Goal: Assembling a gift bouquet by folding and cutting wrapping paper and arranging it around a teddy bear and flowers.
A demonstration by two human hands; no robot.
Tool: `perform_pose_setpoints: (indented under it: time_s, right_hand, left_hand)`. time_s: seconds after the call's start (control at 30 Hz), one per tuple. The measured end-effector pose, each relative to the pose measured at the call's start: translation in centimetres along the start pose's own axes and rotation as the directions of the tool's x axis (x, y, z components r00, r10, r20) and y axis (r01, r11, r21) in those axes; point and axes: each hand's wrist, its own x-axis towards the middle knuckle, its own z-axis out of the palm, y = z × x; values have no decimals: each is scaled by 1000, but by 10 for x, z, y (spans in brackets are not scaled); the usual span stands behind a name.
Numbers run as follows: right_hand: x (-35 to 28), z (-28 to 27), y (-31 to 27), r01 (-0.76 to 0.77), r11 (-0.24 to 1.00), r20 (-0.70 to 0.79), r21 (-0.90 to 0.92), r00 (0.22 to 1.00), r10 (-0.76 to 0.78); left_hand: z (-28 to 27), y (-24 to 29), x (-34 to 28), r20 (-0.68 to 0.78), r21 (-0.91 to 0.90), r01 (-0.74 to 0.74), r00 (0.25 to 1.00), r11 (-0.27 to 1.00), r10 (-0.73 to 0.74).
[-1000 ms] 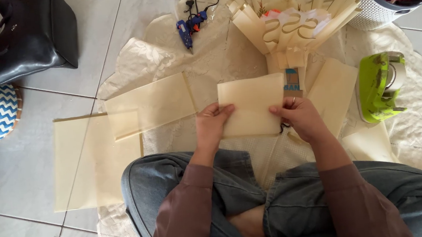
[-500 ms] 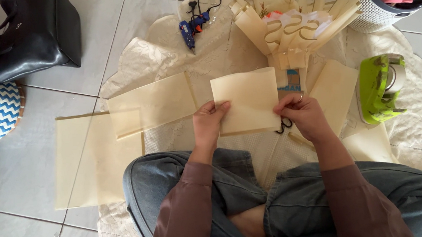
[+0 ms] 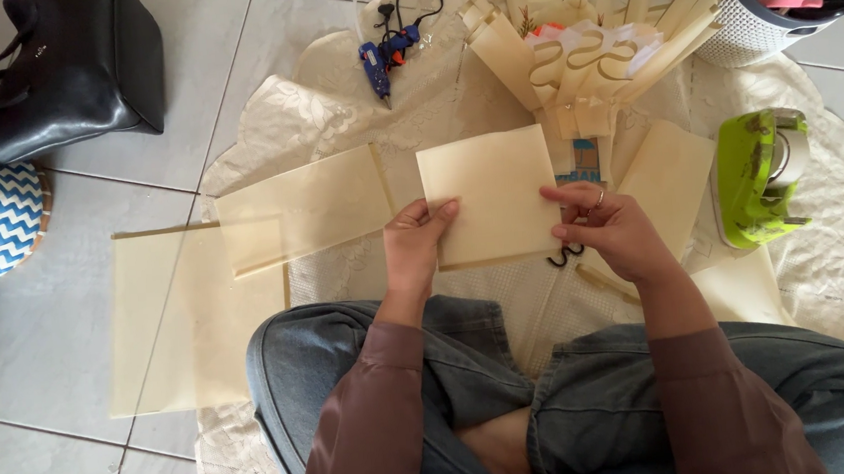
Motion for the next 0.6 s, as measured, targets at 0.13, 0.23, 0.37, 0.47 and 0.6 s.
perform_pose_setpoints:
  time_s: [0.13,0.23,0.37,0.47,0.6]
  right_hand:
    - [-1,-2,2,24,1000,3,-15,1000,-24]
    - [0,-7,10,40,999,0,-6,999,-40]
    - [3,-7,12,-4,984,-23,178,1000,8]
    - [2,4,4,-85,985,-56,152,994,95]
    - [-3,13,6,-228,972,-97,55,968,233]
  left_hand:
    - [0,1,-1,5,-5,-5,1000,1000,5]
    - [1,-1,0,19,-7,-10,1000,1000,10]
    - [3,-4,0,18,16,-22,1000,1000,22]
    - [8,0,-6,25,23,-26,999,999,26]
    - [4,-3,-2,11,38,-43,999,998,43]
